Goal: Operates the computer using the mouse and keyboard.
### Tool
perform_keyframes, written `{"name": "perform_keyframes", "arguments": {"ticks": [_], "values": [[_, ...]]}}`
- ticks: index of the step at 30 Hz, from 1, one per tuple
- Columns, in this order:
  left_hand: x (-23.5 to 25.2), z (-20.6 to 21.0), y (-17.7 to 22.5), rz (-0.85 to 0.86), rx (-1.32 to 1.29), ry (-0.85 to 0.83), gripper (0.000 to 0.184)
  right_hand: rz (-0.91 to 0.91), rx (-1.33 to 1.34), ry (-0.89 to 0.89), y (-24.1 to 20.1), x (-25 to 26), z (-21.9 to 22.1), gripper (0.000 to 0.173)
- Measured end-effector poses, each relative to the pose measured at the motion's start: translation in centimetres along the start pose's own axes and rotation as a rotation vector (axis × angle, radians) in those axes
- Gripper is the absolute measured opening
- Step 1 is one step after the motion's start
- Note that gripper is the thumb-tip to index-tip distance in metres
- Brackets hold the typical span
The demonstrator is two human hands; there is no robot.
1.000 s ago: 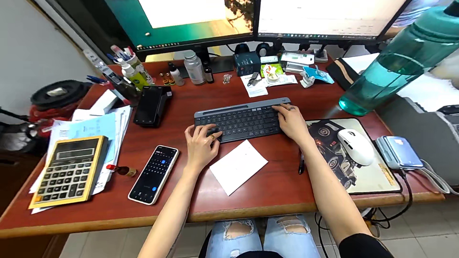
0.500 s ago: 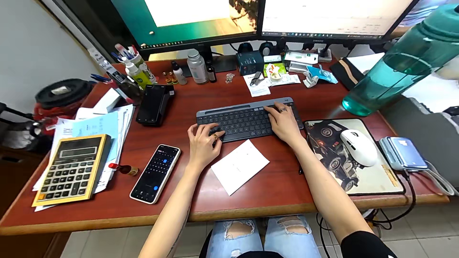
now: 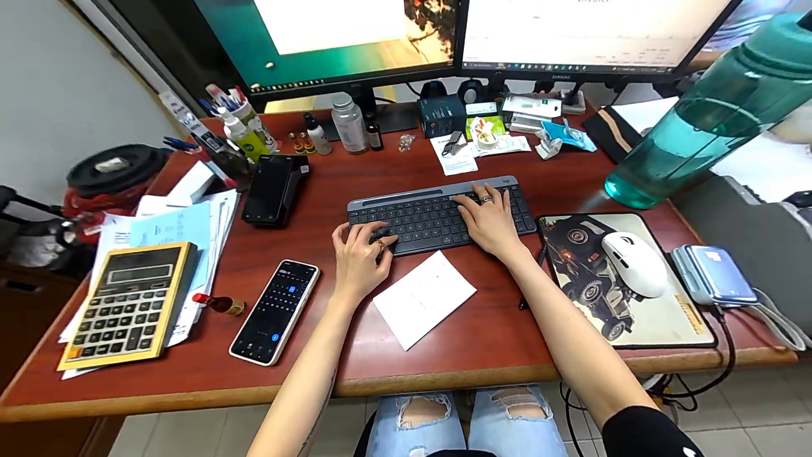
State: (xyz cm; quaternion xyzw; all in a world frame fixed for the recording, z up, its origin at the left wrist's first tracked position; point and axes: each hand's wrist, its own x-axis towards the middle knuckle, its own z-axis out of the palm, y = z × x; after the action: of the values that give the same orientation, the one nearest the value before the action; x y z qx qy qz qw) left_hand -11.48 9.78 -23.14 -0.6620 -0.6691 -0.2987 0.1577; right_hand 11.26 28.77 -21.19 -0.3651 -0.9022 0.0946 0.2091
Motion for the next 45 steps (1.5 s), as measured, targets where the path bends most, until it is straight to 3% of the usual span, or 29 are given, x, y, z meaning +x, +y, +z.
{"name": "perform_keyframes", "arguments": {"ticks": [8, 24, 45], "values": [[0.0, -0.1, 0.0, 0.005, 0.003, 0.007, 0.032, 0.058, 0.018, 0.079, 1.0, 0.1, -0.6, 0.043], [0.0, -0.1, 0.0, -0.004, 0.004, 0.002, 0.032, 0.038, 0.001, -0.062, 0.4, -0.1, -0.8, 0.042], [-0.2, 0.1, -0.2, -0.003, 0.015, 0.009, 0.032, 0.074, -0.062, -0.020, -0.9, 0.5, -1.0, 0.038]]}}
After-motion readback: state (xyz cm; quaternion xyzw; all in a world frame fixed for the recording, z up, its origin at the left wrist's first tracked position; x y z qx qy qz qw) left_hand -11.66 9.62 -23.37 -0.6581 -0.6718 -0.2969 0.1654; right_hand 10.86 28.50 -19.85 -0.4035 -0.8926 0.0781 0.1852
